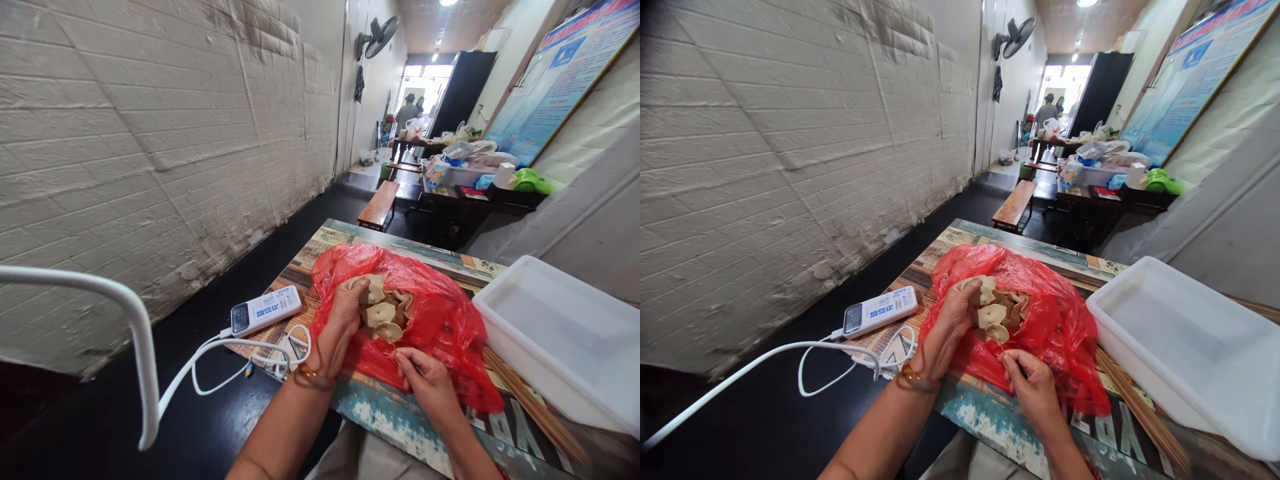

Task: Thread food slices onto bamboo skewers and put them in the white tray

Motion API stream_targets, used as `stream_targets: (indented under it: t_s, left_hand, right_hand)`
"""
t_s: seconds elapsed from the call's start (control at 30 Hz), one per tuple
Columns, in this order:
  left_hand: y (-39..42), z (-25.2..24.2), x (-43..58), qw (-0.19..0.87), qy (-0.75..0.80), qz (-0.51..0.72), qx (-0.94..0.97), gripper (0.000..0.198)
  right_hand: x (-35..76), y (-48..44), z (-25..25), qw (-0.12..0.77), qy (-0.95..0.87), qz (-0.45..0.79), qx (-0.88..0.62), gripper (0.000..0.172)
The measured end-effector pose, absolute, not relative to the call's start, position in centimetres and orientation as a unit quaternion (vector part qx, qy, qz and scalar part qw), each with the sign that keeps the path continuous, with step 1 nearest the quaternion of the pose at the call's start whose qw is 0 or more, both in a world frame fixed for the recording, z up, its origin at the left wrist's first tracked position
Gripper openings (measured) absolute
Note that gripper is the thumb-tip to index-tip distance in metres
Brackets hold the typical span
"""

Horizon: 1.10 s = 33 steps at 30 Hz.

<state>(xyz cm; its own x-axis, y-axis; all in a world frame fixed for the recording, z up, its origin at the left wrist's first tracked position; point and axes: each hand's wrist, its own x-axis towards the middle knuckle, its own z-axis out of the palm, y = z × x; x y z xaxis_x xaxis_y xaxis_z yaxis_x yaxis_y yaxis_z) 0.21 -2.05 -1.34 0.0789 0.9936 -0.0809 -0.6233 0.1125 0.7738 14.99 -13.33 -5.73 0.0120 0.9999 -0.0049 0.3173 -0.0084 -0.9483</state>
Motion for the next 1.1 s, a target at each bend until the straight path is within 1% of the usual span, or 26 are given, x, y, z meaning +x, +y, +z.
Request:
stream_targets:
  t_s: [0.27,0.37,0.47,0.6,0.67,0.77,0.87,1.0,1.1]
  left_hand:
    - [-2.3,-0.9,0.5,0.684,0.322,0.594,0.276,0.033]
    - [-2.3,-0.7,0.5,0.683,0.307,0.603,0.275,0.034]
    - [-2.4,-0.6,0.5,0.700,0.278,0.601,0.266,0.034]
    - [-3.2,-0.5,1.0,0.779,0.263,0.484,0.300,0.042]
    - [-3.6,-0.5,1.4,0.792,0.262,0.434,0.340,0.042]
    - [-4.0,-0.8,2.2,0.779,0.268,0.422,0.379,0.040]
    - [-4.0,-1.2,2.6,0.761,0.287,0.449,0.370,0.043]
    - [-4.0,-1.4,2.9,0.743,0.328,0.457,0.362,0.045]
    - [-4.0,-1.4,3.0,0.720,0.352,0.465,0.377,0.041]
  right_hand:
    - [15.0,-13.2,-5.9,0.423,-0.557,0.437,-0.566,0.034]
    - [14.9,-13.1,-5.8,0.453,-0.517,0.482,-0.543,0.032]
    - [14.9,-13.0,-5.3,0.502,-0.456,0.522,-0.518,0.031]
    - [14.9,-12.7,-4.6,0.552,-0.399,0.530,-0.505,0.032]
    - [14.9,-12.5,-4.5,0.561,-0.389,0.526,-0.506,0.033]
    - [15.0,-12.3,-4.7,0.562,-0.397,0.515,-0.512,0.035]
    - [15.0,-12.2,-5.1,0.549,-0.423,0.483,-0.534,0.038]
    - [15.1,-12.3,-5.2,0.520,-0.494,0.399,-0.572,0.035]
    - [15.1,-12.5,-5.0,0.506,-0.530,0.345,-0.587,0.033]
